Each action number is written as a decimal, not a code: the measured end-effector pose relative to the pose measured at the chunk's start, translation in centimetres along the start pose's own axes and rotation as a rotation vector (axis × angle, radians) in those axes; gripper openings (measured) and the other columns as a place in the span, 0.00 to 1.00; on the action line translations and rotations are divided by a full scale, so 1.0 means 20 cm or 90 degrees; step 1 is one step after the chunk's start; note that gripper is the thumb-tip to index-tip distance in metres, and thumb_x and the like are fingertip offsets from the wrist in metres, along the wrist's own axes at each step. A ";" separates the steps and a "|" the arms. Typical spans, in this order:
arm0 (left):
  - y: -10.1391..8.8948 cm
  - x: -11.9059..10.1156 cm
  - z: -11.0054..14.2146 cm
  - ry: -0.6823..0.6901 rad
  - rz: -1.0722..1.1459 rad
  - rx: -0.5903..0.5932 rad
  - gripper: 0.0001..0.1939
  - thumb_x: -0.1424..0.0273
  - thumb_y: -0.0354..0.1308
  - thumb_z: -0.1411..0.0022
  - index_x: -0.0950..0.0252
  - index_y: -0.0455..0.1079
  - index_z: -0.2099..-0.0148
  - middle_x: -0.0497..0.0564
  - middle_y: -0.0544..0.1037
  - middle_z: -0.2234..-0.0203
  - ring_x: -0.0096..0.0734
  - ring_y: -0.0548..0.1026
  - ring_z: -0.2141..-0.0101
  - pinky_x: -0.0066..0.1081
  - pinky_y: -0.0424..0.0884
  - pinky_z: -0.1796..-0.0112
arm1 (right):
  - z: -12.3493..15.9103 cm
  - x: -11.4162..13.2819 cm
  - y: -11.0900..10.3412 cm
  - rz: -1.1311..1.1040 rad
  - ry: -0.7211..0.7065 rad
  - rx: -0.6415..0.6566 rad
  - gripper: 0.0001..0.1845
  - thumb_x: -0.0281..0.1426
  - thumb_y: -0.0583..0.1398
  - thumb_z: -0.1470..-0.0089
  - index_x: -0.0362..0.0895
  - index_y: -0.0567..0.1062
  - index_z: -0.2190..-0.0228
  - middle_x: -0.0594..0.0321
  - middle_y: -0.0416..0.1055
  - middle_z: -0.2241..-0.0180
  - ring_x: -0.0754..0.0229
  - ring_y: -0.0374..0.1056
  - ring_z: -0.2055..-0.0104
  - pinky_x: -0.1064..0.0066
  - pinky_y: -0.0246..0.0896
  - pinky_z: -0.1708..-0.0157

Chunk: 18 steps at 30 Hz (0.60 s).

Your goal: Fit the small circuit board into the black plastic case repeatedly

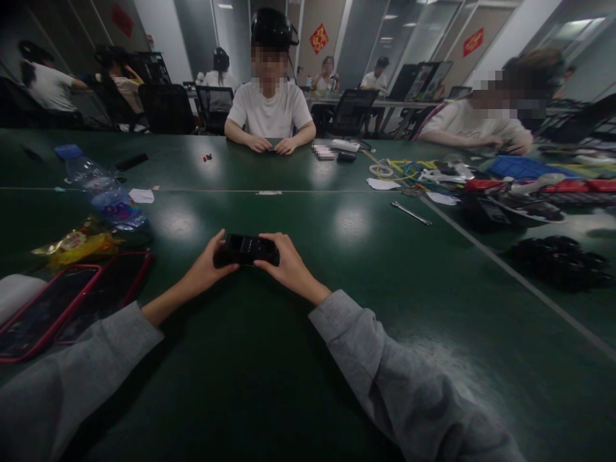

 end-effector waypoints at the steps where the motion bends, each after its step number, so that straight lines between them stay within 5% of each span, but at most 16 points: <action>1: 0.00 0.00 0.00 -0.002 -0.001 0.001 0.48 0.65 0.64 0.43 0.62 0.38 0.30 0.63 0.62 0.39 0.51 0.61 0.38 0.56 0.55 0.40 | 0.00 -0.01 0.01 -0.003 0.006 0.017 0.27 0.37 0.64 0.47 0.49 0.65 0.46 0.55 0.67 0.52 0.49 0.65 0.51 0.51 0.64 0.51; 8: 0.01 -0.04 0.01 0.019 -0.006 0.016 0.47 0.64 0.66 0.45 0.61 0.44 0.31 0.62 0.62 0.39 0.51 0.61 0.38 0.54 0.56 0.40 | 0.02 -0.06 0.05 -0.018 0.011 0.051 0.29 0.37 0.65 0.48 0.50 0.63 0.47 0.55 0.67 0.51 0.49 0.66 0.49 0.48 0.64 0.49; 18: 0.01 -0.06 0.04 -0.016 -0.048 0.044 0.49 0.55 0.67 0.48 0.63 0.48 0.32 0.63 0.63 0.42 0.51 0.65 0.43 0.49 0.63 0.44 | 0.03 0.03 0.06 -0.011 -0.049 0.074 0.27 0.35 0.63 0.46 0.50 0.62 0.46 0.56 0.66 0.50 0.50 0.65 0.48 0.53 0.65 0.49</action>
Point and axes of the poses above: each hand's wrist, its own z-axis away from the middle knuckle, its own y-axis out of the palm, x = y × z, the point moved 8 cm from there along -z, towards the middle knuckle
